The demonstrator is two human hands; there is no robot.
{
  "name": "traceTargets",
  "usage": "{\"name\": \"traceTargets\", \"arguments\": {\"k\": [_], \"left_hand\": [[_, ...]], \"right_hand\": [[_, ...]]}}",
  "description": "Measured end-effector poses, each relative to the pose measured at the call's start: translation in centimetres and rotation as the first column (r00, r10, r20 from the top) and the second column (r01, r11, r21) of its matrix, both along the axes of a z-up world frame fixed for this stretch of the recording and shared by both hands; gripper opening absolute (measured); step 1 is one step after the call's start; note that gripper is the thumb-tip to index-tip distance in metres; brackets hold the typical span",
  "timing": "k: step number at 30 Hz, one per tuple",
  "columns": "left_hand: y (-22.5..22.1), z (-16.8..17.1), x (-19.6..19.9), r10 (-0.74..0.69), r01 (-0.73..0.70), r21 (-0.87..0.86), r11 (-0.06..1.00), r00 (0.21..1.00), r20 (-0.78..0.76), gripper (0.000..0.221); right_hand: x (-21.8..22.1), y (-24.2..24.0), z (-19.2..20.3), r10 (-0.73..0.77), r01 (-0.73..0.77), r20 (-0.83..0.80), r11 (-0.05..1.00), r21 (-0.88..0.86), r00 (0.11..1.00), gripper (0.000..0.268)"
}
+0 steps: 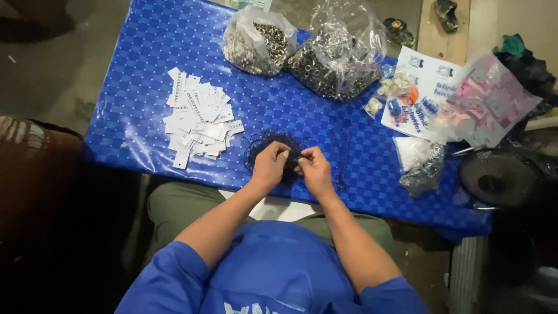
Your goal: The person is sorting and inspecting a bundle of black cable ties on a work table.
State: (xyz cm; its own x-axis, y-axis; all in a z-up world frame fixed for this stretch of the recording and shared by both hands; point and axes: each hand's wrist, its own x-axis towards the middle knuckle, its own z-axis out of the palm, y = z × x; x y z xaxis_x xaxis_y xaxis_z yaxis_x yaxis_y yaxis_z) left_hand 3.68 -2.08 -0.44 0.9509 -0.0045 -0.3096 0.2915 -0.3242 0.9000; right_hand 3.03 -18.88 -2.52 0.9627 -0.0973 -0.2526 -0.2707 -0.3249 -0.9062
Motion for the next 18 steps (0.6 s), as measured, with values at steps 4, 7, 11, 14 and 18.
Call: {"name": "traceTargets", "arguments": {"k": [4,7,11,14,18], "left_hand": [[0.5,4.2,0.4,0.019,-0.027,-0.102,0.994,0.997,-0.081,0.022],[1.1,5.9,0.8,0.084,-0.101,-0.200,0.975,0.992,-0.093,0.026],[1.2,8.0,1.1,0.140,-0.177,-0.427,0.887,0.983,-0.118,0.025],[0.8,8.9,1.2,0.129,-0.178,-0.509,0.842,0.983,-0.129,0.027],[0.4,12.1,1.1,0.088,-0.118,-0.562,0.819,0.993,-0.080,0.029]], "right_hand": [[-0.7,-1.4,-0.9,-0.028,0.035,-0.050,0.988,0.151,0.998,0.024],[-1.3,-1.6,-2.3,-0.074,0.087,-0.065,0.969,0.230,0.995,0.024],[-2.4,-1.6,-2.6,-0.080,0.095,-0.083,0.973,0.212,0.993,0.013],[-2.9,-1.9,-3.6,-0.073,0.095,-0.120,0.977,0.192,0.990,0.016],[-3.4,-1.2,-1.4,-0.085,0.116,-0.179,0.979,0.170,0.980,0.023]]}}
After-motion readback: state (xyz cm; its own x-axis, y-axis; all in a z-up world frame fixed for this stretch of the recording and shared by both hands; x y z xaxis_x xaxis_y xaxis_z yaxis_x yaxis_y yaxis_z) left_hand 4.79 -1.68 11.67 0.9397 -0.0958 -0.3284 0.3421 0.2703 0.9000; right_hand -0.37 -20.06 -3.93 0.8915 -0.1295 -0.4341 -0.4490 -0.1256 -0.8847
